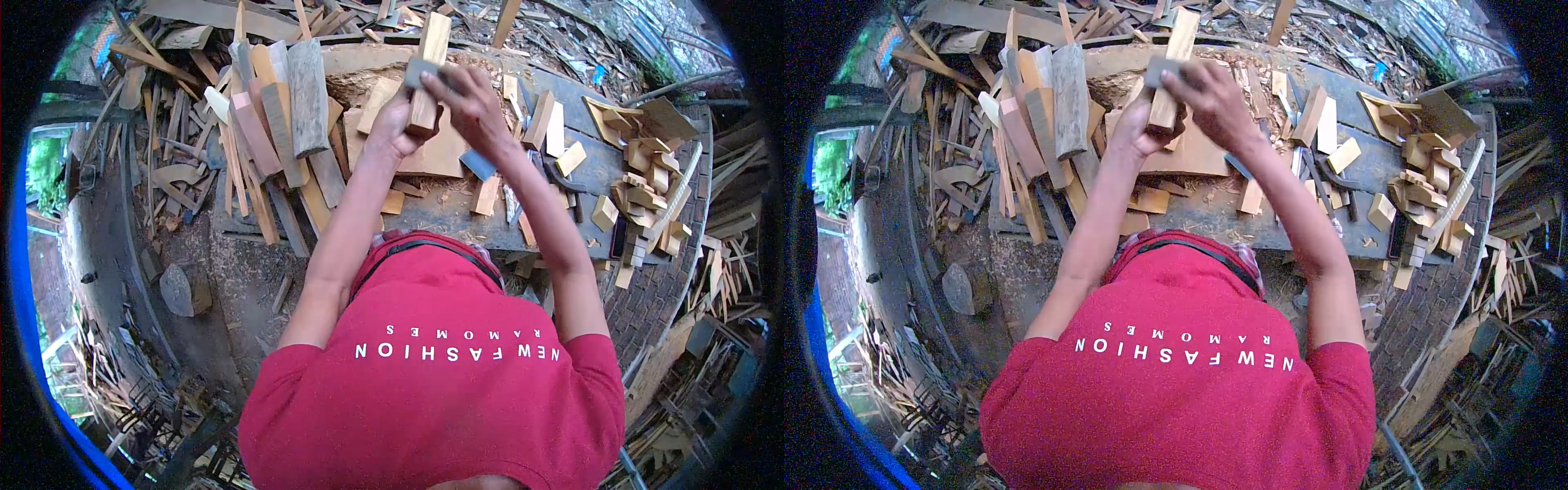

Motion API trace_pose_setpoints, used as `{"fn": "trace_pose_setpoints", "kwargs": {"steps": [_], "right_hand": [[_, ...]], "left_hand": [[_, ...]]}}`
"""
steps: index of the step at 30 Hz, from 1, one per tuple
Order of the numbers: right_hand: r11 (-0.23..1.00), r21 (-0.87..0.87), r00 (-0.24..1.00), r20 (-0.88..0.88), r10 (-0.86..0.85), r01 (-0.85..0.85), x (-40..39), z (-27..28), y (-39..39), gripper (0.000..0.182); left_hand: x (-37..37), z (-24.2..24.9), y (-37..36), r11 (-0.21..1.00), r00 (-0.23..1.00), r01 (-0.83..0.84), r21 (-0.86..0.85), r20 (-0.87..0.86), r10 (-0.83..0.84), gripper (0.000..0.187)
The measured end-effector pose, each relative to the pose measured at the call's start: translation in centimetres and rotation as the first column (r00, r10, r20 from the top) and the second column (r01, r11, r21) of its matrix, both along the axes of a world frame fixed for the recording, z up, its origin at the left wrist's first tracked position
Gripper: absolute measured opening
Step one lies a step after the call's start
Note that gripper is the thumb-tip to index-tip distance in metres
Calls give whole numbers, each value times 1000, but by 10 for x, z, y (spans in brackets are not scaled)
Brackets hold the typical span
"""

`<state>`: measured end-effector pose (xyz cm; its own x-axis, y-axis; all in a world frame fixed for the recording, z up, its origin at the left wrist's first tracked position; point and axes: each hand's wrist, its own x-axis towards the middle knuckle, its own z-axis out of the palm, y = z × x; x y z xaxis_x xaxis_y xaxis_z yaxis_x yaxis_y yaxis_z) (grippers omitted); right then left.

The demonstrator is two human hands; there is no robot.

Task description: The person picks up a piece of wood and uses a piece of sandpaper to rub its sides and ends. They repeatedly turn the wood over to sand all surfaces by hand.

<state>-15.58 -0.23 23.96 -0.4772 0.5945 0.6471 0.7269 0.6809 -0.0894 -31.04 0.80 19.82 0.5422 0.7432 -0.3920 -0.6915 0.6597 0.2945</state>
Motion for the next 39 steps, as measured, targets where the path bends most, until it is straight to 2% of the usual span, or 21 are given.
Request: {"fn": "trace_pose_setpoints", "kwargs": {"steps": [2,5,8,9,12,14,15,18,19,22,23,26,28,30,31,32,34,35,36,38,39], "right_hand": [[998,33,998,-1,-57,57,10,-7,27,42],[990,23,990,16,-137,137,16,-2,46,40],[992,46,992,38,-119,118,9,-4,34,41],[999,1,999,-11,-50,50,2,-4,20,44],[993,-116,1000,-10,18,-19,-13,-18,-20,48],[981,-196,1000,-4,15,-16,-16,-34,-36,50],[977,-213,1000,0,17,-17,-17,-41,-40,51],[967,-253,999,35,4,5,-24,-60,-47,49],[967,-256,999,34,0,8,-27,-66,-47,49],[946,-325,1000,12,-2,6,-35,-78,-38,48],[942,-334,999,36,-7,19,-37,-81,-35,47],[946,-321,998,68,-17,38,-38,-88,-18,44],[952,-304,997,77,-20,42,-36,-90,-6,42],[947,-314,993,110,-34,67,-37,-91,2,41],[934,-350,991,126,-34,76,-37,-91,4,42],[934,-348,991,128,-32,75,-38,-92,3,42],[934,-345,992,114,-55,92,-40,-91,-5,44],[915,-394,992,121,-43,88,-41,-90,-12,46],[915,-394,992,121,-39,84,-41,-90,-20,46],[942,-334,997,53,63,-42,-41,-90,-30,47],[948,-315,993,86,84,-53,-38,-91,-29,49]], "left_hand": [[-3,5,-6,994,994,76,77,67,-81,41],[-4,16,-18,994,994,89,58,58,-93,44],[-5,11,-18,993,988,104,58,110,-109,43],[-6,5,-17,997,993,77,19,83,-79,42],[-7,-27,-17,998,999,12,-60,42,-10,37],[-10,-42,-24,982,998,-38,-187,-48,30,35],[-15,-60,-30,984,999,30,-175,25,-26,34],[-21,-80,-38,963,995,38,-266,103,-11,34],[-17,-78,-38,958,997,-76,-278,5,81,31],[-27,-105,-30,965,996,-77,-249,-55,65,32],[-29,-121,-26,979,998,-62,-195,-12,60,32],[-20,-104,-12,963,985,-171,-206,-47,165,33],[-21,-116,4,966,988,-155,-206,-20,154,33],[-27,-129,15,983,993,-36,-180,103,55,33],[-26,-132,17,990,998,-51,-130,26,55,33],[-24,-135,18,990,998,-52,-128,28,56,33],[-21,-137,19,968,995,-102,-229,-43,94,36],[-25,-138,19,964,996,-82,-255,24,91,43],[-27,-140,19,963,995,-86,-255,24,95,43],[-30,-145,22,989,995,-51,-141,-87,39,47],[-30,-141,24,990,999,-25,-135,-34,21,47]]}}
